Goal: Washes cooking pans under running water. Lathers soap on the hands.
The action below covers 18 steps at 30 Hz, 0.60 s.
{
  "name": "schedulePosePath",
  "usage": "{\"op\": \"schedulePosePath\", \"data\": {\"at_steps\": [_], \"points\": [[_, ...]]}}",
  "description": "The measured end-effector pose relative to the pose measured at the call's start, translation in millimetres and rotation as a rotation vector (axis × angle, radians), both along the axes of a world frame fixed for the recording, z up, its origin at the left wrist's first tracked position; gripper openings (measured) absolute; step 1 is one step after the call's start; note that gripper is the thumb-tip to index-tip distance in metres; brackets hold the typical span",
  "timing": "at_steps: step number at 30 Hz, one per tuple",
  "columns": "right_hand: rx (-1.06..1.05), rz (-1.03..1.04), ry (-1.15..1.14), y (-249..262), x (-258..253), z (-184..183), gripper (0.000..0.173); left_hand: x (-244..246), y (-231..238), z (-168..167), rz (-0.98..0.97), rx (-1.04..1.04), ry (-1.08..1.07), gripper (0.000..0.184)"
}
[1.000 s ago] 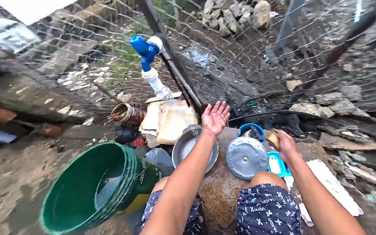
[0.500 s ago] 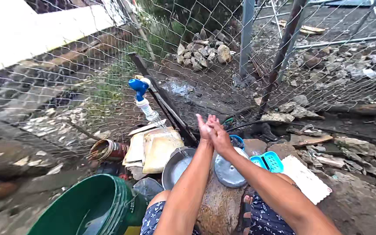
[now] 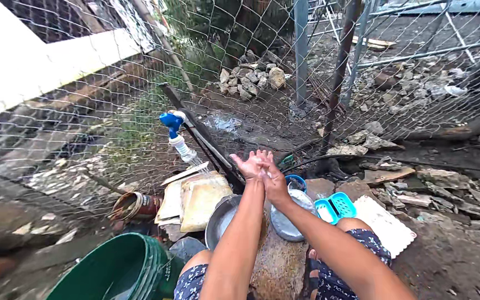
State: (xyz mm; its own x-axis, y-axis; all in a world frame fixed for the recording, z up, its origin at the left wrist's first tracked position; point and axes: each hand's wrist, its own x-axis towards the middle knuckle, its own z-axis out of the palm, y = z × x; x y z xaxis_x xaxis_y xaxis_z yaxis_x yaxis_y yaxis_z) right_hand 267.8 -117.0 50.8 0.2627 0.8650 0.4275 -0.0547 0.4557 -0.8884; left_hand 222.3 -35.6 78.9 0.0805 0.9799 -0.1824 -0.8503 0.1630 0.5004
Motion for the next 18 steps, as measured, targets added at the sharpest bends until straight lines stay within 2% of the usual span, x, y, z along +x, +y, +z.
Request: {"op": "schedulePosePath", "data": {"at_steps": [4,9,11,15,18], "points": [[-0.125,-0.051,0.109,45.9,31.2,4.1,0.031,5.2,-29.3,6.6,-0.158,0.090,-0.156,0.104],[-0.030,0.030,0.068,0.4,-16.1,5.0,0.032,-16.0,-4.1,2.0,-0.056,0.066,0.008,0.103],[-0.040,0.034,0.060,13.4,-6.9,2.3,0.034,-15.6,-9.6,-1.3,-0.034,0.053,-0.059,0.100],[-0.147,-0.078,0.102,62.4,31.1,-10.6,0.033,-7.1,-34.8,-3.1,-0.201,0.126,-0.142,0.099],[-0.143,-0.039,0.022,29.3,0.9,-2.0,0.034,-14.8,-21.4,-6.8,-0.106,0.125,-0.026,0.094]]}}
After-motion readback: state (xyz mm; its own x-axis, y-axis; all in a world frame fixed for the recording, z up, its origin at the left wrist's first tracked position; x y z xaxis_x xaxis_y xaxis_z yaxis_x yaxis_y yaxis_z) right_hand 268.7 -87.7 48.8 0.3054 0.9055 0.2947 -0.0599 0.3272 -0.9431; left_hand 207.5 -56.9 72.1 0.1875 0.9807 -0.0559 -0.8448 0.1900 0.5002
